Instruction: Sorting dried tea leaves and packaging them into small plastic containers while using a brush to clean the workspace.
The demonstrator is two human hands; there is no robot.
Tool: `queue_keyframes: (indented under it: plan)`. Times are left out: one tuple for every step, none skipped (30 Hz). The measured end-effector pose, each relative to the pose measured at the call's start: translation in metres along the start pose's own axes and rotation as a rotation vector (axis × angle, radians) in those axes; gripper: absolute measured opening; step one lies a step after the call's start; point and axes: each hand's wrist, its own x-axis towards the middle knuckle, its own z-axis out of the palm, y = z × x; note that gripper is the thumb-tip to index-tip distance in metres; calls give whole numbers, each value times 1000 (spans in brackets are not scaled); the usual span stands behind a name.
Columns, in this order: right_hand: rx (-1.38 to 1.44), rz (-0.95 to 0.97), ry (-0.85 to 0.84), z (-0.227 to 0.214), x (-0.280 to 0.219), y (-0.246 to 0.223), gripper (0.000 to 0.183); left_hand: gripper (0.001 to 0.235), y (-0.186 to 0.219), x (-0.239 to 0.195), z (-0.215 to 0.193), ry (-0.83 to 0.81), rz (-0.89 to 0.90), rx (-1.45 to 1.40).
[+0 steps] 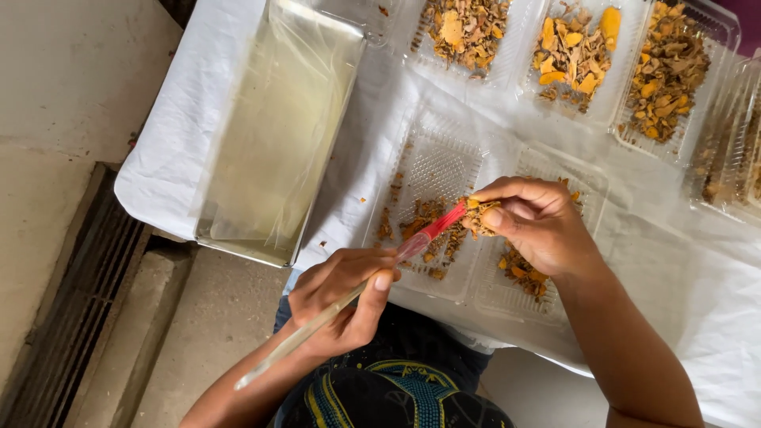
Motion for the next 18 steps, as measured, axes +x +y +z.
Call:
queue_keyframes:
  plan:
    - [96,-30,-29,-3,1,0,30,17,0,-2,-2,11,0,-9]
    - [192,-60,-59,-6,1,0,30,15,-1,-3,-3,21,0,-18]
    - [193,-58,-58,-9,3,-2,30,15,-1,-4,-3,20,-3,-18]
    - [217,-92,-44,-11,4,-5,29,15,-1,-4,-4,18,-23,-9]
    - [238,-133,-32,-15,8,-8,29,16,-3,-3,-4,19,-37,0]
    - [236,-136,-33,-17,15,-18,29,16,-3,-3,-3,21,-33,1]
    - [212,-137,-13,-19,22,-27,22,15,-4,-3,-3,21,-21,-7]
    - [188,-138,7,-22,29,-37,16,15,-5,-3,-2,22,-9,-16]
    - [188,-139,6,-28,47,-45,16,15,-5,-2,-4,22,-7,-15]
    - [110,-279,-61,-34,65,-53,7,15,-5,-2,-5,18,-29,-6]
    - [34,-420,-122,-41,82,-62,16,16,-4,-1,-5,12,-50,0]
    - [32,-420,-121,-43,98,-68,16,16,-5,0,-5,12,-49,-1]
    - [-93,-403,-9,-45,114,-74,18,15,-5,1,-5,15,-36,-7]
    - [-218,-384,103,-46,129,-81,32,15,-5,2,-5,18,-22,-13]
    - [-218,-388,102,-50,145,-81,32,15,-4,4,-7,19,-18,-10]
    - [-506,-424,104,-54,162,-82,26,15,-2,7,-8,6,-5,-13]
    - [-799,-453,105,-57,178,-82,25,16,0,10,-9,-7,8,-16]
    - [-798,-457,105,-54,180,-88,25,16,-1,10,-11,-6,11,-14]
